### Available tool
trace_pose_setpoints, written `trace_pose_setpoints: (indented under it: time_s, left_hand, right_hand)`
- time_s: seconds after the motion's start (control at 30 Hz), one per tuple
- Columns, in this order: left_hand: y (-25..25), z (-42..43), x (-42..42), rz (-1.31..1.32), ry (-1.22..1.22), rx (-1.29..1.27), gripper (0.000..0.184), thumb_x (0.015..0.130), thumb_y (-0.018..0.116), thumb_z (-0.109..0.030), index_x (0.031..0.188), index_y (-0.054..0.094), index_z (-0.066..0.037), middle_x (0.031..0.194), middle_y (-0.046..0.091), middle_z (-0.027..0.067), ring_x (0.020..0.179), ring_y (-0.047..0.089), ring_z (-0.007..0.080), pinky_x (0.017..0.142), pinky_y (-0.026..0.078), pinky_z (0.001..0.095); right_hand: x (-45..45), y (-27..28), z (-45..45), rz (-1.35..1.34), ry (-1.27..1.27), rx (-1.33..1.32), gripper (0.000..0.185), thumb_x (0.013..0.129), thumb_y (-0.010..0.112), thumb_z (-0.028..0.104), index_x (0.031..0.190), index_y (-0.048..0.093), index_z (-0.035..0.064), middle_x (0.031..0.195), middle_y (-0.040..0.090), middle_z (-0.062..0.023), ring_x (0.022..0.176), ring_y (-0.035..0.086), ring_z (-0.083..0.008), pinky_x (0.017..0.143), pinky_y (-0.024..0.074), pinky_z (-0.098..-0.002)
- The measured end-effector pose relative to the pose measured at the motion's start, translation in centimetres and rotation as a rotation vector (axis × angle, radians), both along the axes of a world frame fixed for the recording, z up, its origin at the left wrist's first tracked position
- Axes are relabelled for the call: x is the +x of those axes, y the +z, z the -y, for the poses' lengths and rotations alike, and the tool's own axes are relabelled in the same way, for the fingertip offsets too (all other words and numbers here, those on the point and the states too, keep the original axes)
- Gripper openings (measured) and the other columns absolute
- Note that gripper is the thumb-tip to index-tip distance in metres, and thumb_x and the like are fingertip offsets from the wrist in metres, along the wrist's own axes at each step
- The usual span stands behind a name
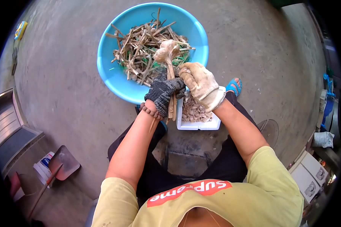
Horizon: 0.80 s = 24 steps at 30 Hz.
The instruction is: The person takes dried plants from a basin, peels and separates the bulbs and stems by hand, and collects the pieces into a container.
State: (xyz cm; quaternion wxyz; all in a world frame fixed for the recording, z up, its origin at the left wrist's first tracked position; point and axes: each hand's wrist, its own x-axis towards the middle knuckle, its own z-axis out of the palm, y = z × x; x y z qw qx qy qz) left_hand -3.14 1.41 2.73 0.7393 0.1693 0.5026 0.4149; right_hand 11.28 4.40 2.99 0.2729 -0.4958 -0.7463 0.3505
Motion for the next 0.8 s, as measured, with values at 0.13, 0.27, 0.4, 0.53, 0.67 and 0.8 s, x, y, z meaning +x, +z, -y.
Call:
trace_pose_setpoints:
  time_s: [0.13,0.27,0.4,0.53,0.67,0.8]
  left_hand:
    - [1.4,0.0,0.6,-0.028,-0.008,0.0,0.026,0.07,0.061,-0.008,0.094,0.054,-0.002,0.073,0.054,0.0023,0.06,0.05,0.0102,0.053,0.042,0.0229]
    - [0.3,-0.1,0.3,-0.086,-0.05,-0.009,0.028,0.068,0.068,-0.012,0.091,0.055,-0.001,0.071,0.056,0.0022,0.058,0.05,0.0088,0.05,0.041,0.0223]
    - [0.6,-0.4,-0.7,-0.128,-0.018,-0.014,0.031,0.071,0.062,-0.006,0.1,0.052,-0.001,0.081,0.06,0.0088,0.06,0.053,0.0123,0.051,0.045,0.0222]
    - [1.2,-0.4,-0.6,-0.023,0.111,-0.107,0.03,0.072,0.06,-0.004,0.101,0.052,-0.001,0.079,0.058,0.0076,0.066,0.056,0.0144,0.053,0.048,0.0241]
    - [-0.6,-0.4,-0.7,-0.243,0.044,0.017,0.029,0.072,0.059,-0.004,0.1,0.052,0.0,0.073,0.055,0.0064,0.062,0.054,0.0141,0.051,0.047,0.0241]
    - [0.8,-0.6,-1.1,-0.461,-0.118,0.076,0.031,0.07,0.062,-0.005,0.099,0.052,0.001,0.074,0.056,0.0072,0.064,0.054,0.0129,0.051,0.046,0.0241]
  right_hand:
    - [-0.6,-0.1,-0.4,0.013,-0.03,0.038,0.024,0.081,0.052,0.023,0.09,0.056,0.0012,0.086,0.057,-0.019,0.079,0.055,-0.0359,0.068,0.0461,-0.0385]
    - [-0.9,-1.2,-1.5,-0.248,-0.122,-0.364,0.027,0.088,0.041,0.023,0.086,0.055,0.0004,0.077,0.056,-0.0091,0.064,0.051,-0.0174,0.062,0.043,-0.0287]
    - [-0.1,-2.5,-3.0,-0.847,-0.222,-0.916,0.031,0.088,0.048,0.025,0.104,0.05,-0.0008,0.09,0.055,-0.0067,0.084,0.055,-0.0156,0.077,0.0464,-0.0269]
    - [-0.8,-1.8,-3.2,-0.614,-0.127,-0.584,0.061,0.082,0.059,0.034,0.126,0.032,0.0022,0.112,0.046,-0.0086,0.093,0.053,-0.0166,0.083,0.0451,-0.0302]
    - [-0.9,-1.0,-2.8,-0.361,0.006,-0.575,0.054,0.079,0.06,0.039,0.117,0.044,0.0028,0.098,0.055,-0.0082,0.085,0.054,-0.0153,0.077,0.0455,-0.0286]
    - [-1.7,1.0,-2.0,-0.016,0.018,-0.426,0.046,0.077,0.058,0.042,0.099,0.054,0.0021,0.09,0.059,-0.0192,0.083,0.057,-0.0301,0.074,0.0446,-0.0344]
